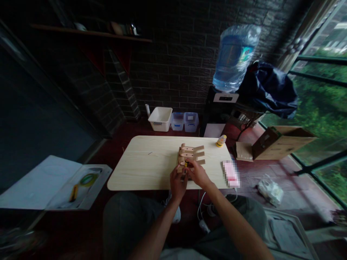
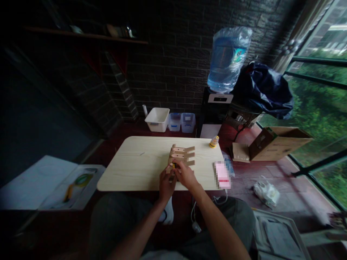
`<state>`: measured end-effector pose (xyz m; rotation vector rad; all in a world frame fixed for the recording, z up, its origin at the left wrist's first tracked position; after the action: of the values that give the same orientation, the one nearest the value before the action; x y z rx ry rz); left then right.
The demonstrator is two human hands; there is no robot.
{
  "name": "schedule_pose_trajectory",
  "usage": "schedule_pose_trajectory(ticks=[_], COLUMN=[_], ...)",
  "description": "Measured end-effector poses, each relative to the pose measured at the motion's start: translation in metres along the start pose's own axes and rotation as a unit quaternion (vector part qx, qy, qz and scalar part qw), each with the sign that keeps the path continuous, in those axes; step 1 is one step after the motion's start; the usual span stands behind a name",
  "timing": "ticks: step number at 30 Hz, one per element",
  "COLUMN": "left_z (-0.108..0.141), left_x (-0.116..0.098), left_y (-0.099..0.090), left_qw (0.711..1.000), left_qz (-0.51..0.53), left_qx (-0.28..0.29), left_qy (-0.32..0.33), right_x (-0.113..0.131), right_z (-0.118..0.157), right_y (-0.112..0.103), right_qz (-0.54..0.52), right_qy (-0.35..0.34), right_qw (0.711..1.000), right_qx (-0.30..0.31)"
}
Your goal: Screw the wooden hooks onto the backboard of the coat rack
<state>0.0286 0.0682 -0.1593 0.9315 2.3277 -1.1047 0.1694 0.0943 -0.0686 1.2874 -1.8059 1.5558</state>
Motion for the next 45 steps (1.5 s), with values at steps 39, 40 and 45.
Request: schedule_pose_trajectory(ticks=[39, 40, 45], left_z=[-0.001, 0.0, 0.0], left_x=[-0.002, -0.002, -0.002], left_y=[-0.002, -0.002, -0.002], left_qw=[1.0, 1.0, 1.0], left_qz=[-0.001, -0.002, 0.003], left_qx=[-0.001, -0.001, -0.003], left_qy=[0.01, 0.008, 0.003], right_x=[0.018, 0.017, 0.017], right_z=[0.001, 0.001, 0.004], right_y=[-0.004, -0.004, -0.003], right_qz=[0.027, 0.029, 0.042], right_qy=[0.004, 0.004, -0.009], right_qw=[0.999, 0.999, 0.999], right_qx=[0.027, 0.024, 0.015])
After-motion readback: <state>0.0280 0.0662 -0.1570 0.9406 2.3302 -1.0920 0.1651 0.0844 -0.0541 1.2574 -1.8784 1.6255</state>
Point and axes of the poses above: each hand's wrist, its own z-axis away from the middle knuckle, its own y-axis out of the palm, x = y × z, the point moved 1 cm from there along -z, towards the middle knuckle, and after that the axes turned 5 degrees about y, right-handed, at the moved point
